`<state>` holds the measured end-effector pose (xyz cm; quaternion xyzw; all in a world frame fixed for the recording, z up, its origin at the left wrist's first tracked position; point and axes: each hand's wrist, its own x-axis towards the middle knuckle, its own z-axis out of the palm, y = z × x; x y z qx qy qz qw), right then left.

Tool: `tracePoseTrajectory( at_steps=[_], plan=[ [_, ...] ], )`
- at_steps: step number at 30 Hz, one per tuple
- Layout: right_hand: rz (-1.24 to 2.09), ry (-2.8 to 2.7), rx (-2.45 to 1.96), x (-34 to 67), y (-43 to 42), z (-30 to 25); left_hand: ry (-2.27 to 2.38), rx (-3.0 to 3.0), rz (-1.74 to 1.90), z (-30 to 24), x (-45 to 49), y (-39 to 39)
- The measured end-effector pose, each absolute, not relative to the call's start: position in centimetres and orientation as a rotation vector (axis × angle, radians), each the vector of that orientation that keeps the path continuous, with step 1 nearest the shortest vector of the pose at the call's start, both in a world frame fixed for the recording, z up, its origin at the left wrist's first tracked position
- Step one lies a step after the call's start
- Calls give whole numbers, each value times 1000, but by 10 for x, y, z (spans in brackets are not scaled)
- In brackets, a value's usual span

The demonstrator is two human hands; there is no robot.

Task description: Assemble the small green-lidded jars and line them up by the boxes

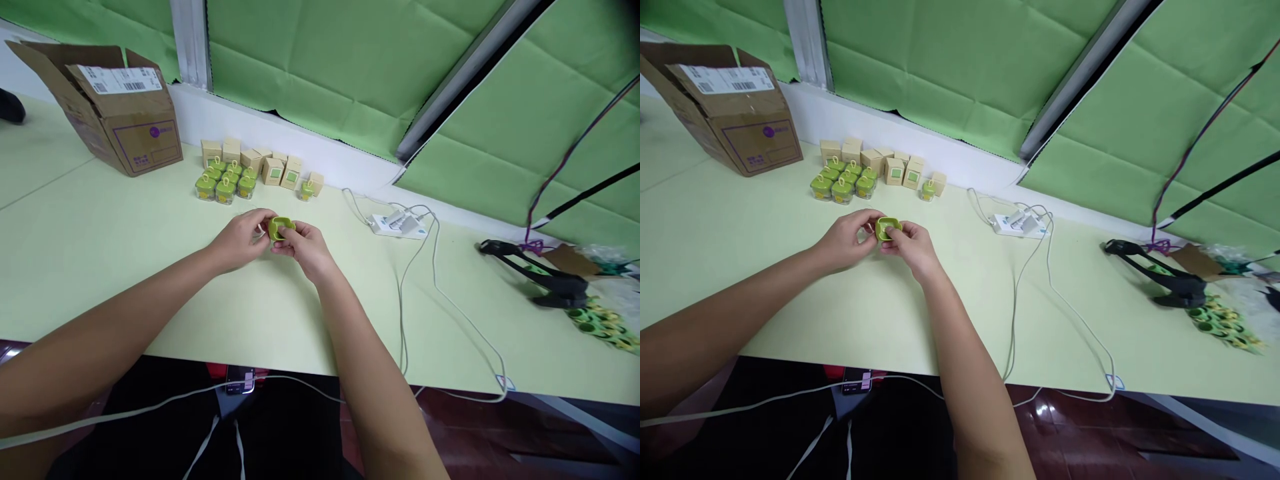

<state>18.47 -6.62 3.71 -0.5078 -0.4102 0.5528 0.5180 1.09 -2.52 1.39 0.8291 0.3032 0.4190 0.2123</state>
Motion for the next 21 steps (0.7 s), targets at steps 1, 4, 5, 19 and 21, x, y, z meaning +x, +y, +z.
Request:
tracePoseTrajectory(
  at_steps=[1, 4, 5, 19, 21],
  plan=[
    [1308, -994, -1231, 185, -66, 37, 836, 2305, 1153, 14, 11, -26],
    [1244, -990, -1252, 185, -66, 38, 827, 2313, 1108, 15, 10, -30],
    [1228, -986, -1256, 185, -66, 38, 825, 2312, 1094, 16, 10, -31],
    [1135, -1065, -1293, 184, -65, 31, 784, 2265, 1257, 18, 17, -36],
    [1208, -1074, -1183, 185, -65, 33, 820, 2180, 1308, 19, 19, -36]
  ],
)
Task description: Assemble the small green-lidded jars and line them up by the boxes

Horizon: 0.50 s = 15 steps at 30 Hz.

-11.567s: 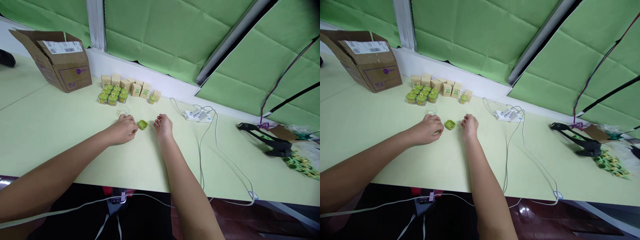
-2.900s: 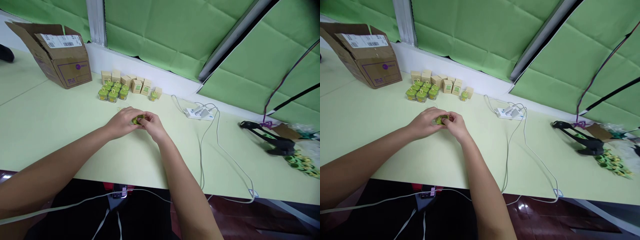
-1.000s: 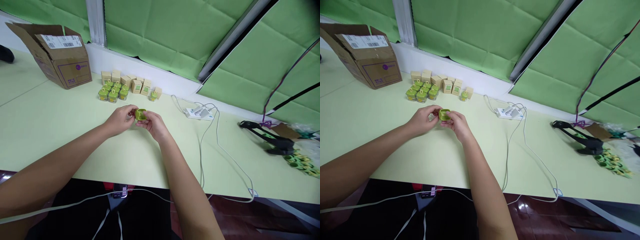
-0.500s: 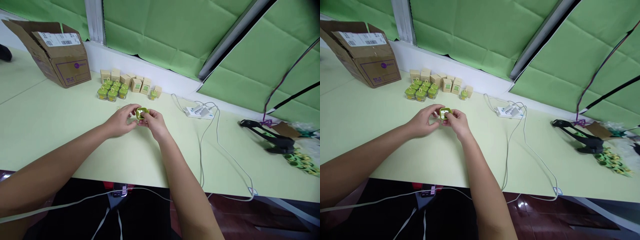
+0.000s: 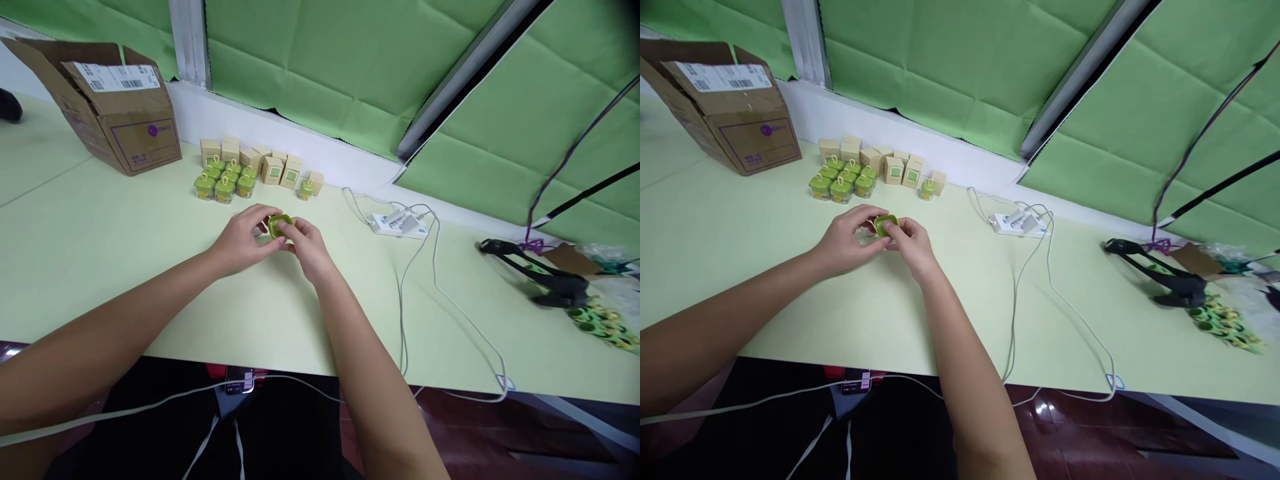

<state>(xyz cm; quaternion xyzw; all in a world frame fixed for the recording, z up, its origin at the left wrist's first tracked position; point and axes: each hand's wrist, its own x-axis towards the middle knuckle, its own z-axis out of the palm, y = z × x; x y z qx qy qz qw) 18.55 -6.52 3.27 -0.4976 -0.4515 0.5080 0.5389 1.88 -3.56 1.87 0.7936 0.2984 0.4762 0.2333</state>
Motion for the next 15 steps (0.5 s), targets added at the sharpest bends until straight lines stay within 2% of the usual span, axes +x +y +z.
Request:
tracePoseTrajectory(
  at_steps=[5, 15],
  plan=[
    [1432, -1010, -974, 189, -67, 36, 915, 1874, 1386, 20, 20, -30],
    [1148, -1073, -1053, 188, -66, 30, 858, 1857, 1315, 20, 18, -31]
  ],
)
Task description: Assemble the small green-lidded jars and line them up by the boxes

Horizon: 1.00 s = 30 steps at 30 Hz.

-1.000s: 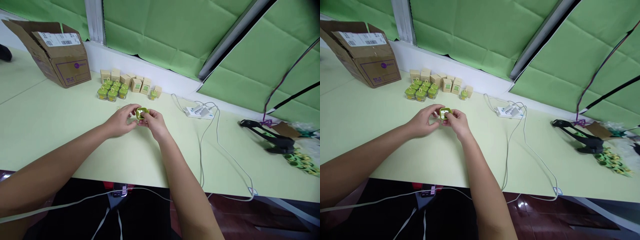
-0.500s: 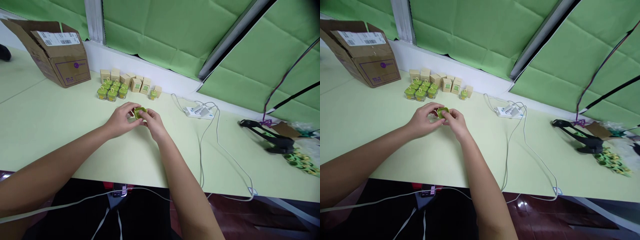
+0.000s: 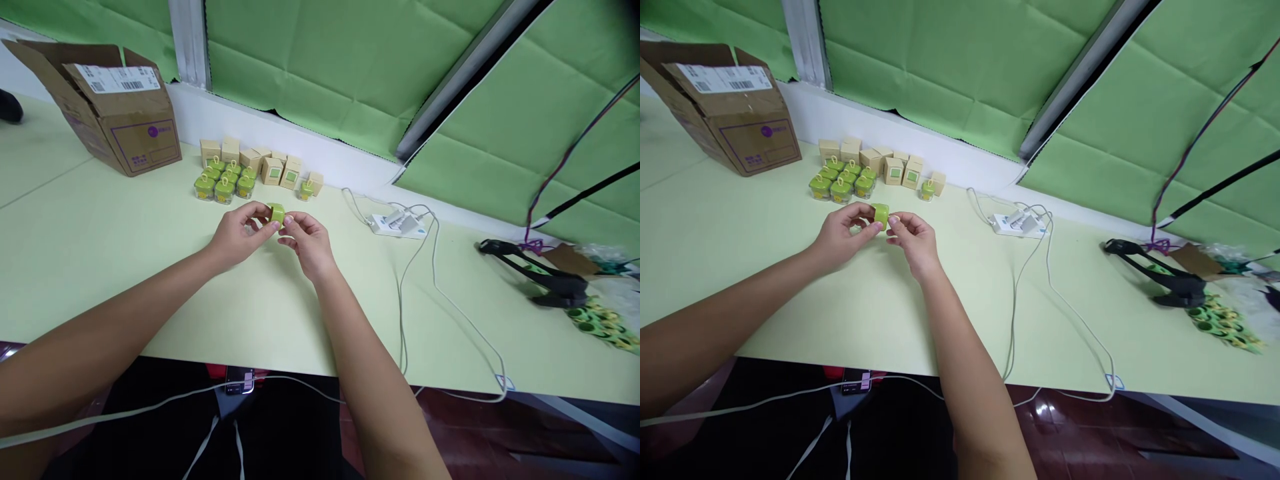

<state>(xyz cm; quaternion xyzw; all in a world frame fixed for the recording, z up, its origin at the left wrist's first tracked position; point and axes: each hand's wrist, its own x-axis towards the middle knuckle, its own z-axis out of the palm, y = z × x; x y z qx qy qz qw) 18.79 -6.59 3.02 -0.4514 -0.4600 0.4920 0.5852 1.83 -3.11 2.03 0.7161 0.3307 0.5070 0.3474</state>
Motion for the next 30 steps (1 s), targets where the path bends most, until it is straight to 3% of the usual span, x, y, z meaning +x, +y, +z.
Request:
tracePoseTrajectory(
  at_steps=[7, 13, 21, 30],
  plan=[
    [851, -1226, -1154, 188, -62, 24, 872, 1941, 1247, 20, 15, -29],
    [560, -1222, -1285, 199, -57, 18, 1170, 2124, 1329, 20, 5, -16],
    [523, -1235, -1343, 201, -56, 14, 1185, 2414, 936, -2, -2, 3],
    [525, -1273, -1368, 199, -56, 12, 1133, 2657, 900, -1, -6, 0]
  ],
)
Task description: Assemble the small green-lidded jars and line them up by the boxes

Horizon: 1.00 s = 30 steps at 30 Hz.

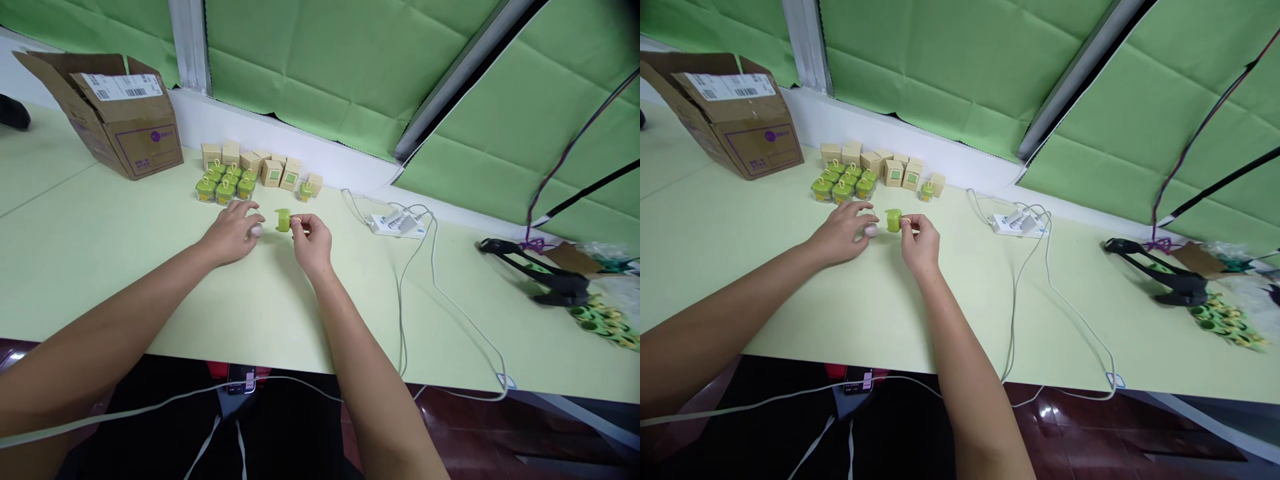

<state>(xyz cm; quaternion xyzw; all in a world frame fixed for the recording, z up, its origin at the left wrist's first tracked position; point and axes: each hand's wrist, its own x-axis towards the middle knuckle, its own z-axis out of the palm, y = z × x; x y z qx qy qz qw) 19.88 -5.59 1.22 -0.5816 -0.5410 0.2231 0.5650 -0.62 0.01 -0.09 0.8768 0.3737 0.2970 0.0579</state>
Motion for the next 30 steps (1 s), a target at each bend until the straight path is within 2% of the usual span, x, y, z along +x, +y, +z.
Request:
tracePoseTrajectory(
  at_steps=[4, 15, 22, 30],
  plan=[
    [523, -1298, -1380, 197, -57, 12, 1114, 2722, 773, -2, -6, -3],
    [591, -1214, -1340, 200, -53, 9, 983, 2744, 882, 6, -2, -9],
    [889, -966, -1238, 201, -51, 18, 991, 2176, 1159, 11, 9, -17],
    [1037, -954, -1127, 201, -53, 20, 821, 1665, 1284, 9, 14, -8]
  ],
)
